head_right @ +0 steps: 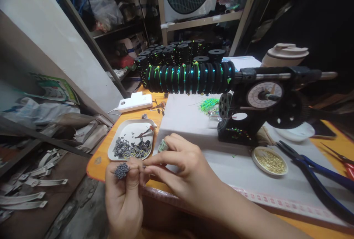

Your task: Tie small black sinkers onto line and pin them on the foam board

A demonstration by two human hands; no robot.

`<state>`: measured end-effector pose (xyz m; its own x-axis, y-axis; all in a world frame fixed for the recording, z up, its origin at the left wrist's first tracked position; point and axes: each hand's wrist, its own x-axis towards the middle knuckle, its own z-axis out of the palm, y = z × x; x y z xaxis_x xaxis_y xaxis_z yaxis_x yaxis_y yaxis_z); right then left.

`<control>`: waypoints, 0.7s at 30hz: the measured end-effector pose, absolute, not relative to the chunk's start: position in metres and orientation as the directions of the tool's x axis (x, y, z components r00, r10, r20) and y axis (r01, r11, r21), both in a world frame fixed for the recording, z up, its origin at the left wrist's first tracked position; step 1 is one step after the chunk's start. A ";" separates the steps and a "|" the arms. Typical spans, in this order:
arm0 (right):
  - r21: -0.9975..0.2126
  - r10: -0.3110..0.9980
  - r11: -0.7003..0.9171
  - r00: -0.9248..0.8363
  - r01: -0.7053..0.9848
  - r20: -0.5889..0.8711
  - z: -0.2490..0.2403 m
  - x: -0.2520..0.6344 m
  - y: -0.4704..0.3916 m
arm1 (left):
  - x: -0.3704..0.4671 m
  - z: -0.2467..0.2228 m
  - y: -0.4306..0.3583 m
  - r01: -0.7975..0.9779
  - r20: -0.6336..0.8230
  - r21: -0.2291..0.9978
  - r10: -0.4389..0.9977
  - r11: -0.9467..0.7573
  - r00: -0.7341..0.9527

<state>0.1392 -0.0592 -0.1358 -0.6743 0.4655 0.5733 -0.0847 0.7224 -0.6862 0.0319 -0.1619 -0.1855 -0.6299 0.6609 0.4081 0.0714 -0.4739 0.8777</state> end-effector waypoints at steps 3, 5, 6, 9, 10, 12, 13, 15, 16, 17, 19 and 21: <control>-0.720 0.502 0.690 -0.667 -0.075 0.550 -0.135 0.139 -0.059 | 0.036 -0.183 -0.162 0.022 0.326 0.905 0.657 -0.426 -0.680; -0.729 0.522 0.683 -0.668 -0.044 0.530 -0.134 0.139 -0.061 | 0.037 -0.180 -0.162 -0.032 0.279 0.904 0.646 -0.426 -0.711; -0.728 0.522 0.685 -0.672 -0.036 0.525 -0.135 0.139 -0.063 | 0.038 -0.179 -0.162 -0.059 0.273 0.894 0.643 -0.445 -0.716; -0.723 0.499 0.689 -0.689 -0.053 0.526 -0.136 0.140 -0.065 | 0.040 -0.174 -0.160 -0.180 0.295 0.816 0.663 -0.549 -0.688; -0.726 0.494 0.685 -0.693 -0.061 0.525 -0.137 0.140 -0.066 | 0.041 -0.173 -0.159 -0.232 0.298 0.778 0.668 -0.584 -0.682; -0.734 0.495 0.676 -0.698 -0.065 0.518 -0.139 0.140 -0.066 | 0.043 -0.170 -0.156 -0.310 0.294 0.707 0.663 -0.635 -0.688; -0.738 0.495 0.672 -0.701 -0.065 0.513 -0.140 0.140 -0.066 | 0.045 -0.168 -0.155 -0.323 0.289 0.686 0.651 -0.653 -0.702; -0.740 0.483 0.668 -0.714 -0.074 0.507 -0.141 0.140 -0.065 | 0.047 -0.165 -0.152 -0.322 0.285 0.662 0.625 -0.676 -0.726; -0.740 0.480 0.668 -0.716 -0.076 0.506 -0.141 0.140 -0.065 | 0.047 -0.164 -0.152 -0.315 0.291 0.655 0.614 -0.687 -0.733; -0.740 0.483 0.669 -0.712 -0.075 0.509 -0.141 0.140 -0.065 | 0.047 -0.163 -0.152 -0.305 0.299 0.647 0.601 -0.698 -0.741; -0.733 0.479 0.675 -0.703 -0.087 0.525 -0.140 0.141 -0.064 | 0.046 -0.161 -0.153 -0.282 0.327 0.633 0.579 -0.721 -0.747; -0.719 0.430 0.683 -0.726 -0.126 0.536 -0.137 0.142 -0.063 | 0.044 -0.161 -0.156 -0.243 0.362 0.640 0.566 -0.729 -0.741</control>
